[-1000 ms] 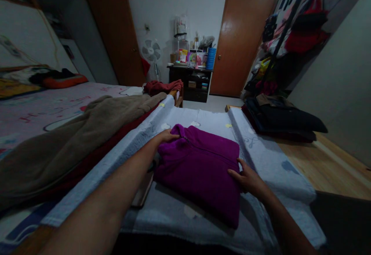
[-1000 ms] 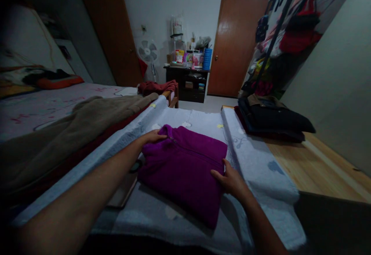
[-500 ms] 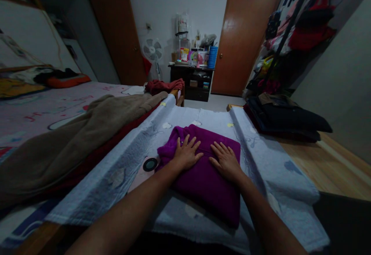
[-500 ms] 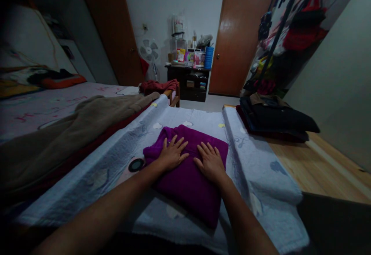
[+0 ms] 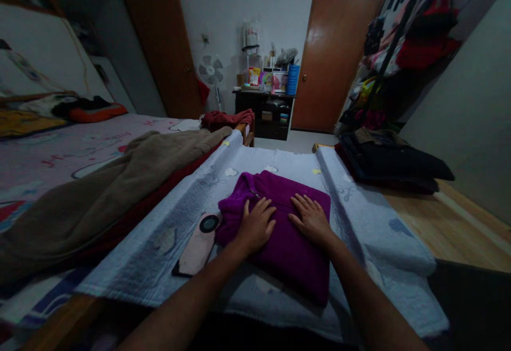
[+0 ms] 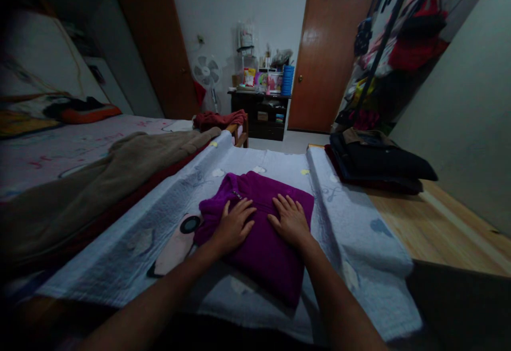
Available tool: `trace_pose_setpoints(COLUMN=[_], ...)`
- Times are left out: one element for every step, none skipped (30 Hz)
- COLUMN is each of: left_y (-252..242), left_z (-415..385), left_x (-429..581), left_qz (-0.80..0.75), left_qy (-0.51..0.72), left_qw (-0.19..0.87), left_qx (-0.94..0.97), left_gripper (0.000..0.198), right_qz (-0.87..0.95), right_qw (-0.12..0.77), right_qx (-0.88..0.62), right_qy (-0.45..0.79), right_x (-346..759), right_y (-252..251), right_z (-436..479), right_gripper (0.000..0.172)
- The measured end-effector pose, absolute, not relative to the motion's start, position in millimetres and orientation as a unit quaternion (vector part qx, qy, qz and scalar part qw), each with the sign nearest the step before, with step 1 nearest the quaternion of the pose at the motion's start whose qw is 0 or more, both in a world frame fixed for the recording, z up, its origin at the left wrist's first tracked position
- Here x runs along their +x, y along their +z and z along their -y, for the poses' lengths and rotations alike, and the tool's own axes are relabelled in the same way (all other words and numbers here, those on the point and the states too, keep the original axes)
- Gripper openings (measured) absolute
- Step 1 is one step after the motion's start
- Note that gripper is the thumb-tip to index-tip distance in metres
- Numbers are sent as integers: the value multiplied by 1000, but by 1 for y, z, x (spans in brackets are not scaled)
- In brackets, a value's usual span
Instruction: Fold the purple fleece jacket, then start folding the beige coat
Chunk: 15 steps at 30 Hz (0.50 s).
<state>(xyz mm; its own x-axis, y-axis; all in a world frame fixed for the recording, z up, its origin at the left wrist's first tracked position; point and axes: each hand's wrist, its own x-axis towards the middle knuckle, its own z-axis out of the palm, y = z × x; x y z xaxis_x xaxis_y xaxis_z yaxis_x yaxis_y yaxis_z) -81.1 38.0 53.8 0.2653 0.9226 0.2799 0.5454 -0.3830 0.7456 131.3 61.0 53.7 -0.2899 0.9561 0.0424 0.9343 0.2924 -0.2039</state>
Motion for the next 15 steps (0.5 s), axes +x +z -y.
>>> trace_pose_setpoints(left_y=[57,61,65,69,73,75,76,75,73,70,66,62,58,54,52], left_z=[-26,-14,-2,8,18,26,32,36,40,43,46,48,51,54,56], left_x=[-82,-82,-83,-84,-86,-88,-91,-94,-97,-100,-103,-106,-108,-111,-112], left_qz=[-479,-470,-467,-466,-472,-482,-490,-495,-497,-495,-492,-492,-495,-499,-502], left_qy=[373,389,413,433,446,453,449,435,414,388,363,343,332,327,329], left_qw=[282,309,339,371,401,429,462,502,547,594,638,676,704,725,741], left_qx=[743,729,705,677,647,615,587,560,532,501,467,428,387,344,301], left_gripper=[29,26,20,14,9,8,14,20,25,29,32,33,33,33,31], right_qz=[801,804,807,810,811,810,804,795,785,776,770,767,765,762,759], right_qw=[80,84,90,95,100,105,109,116,124,128,128,120,106,89,72], right_qx=[-588,-584,-579,-574,-571,-572,-580,-593,-605,-615,-623,-627,-630,-632,-634], right_qy=[72,74,77,79,79,77,71,61,52,48,50,62,82,107,134], right_x=[132,133,134,134,135,136,137,138,140,142,144,146,149,152,155], right_y=[56,59,63,67,72,76,80,84,86,87,87,86,84,81,79], right_z=[-62,-65,-68,-73,-79,-86,-94,-102,-111,-121,-130,-139,-147,-155,-162], right_gripper=[61,61,59,56,52,47,43,41,40,41,43,46,50,54,57])
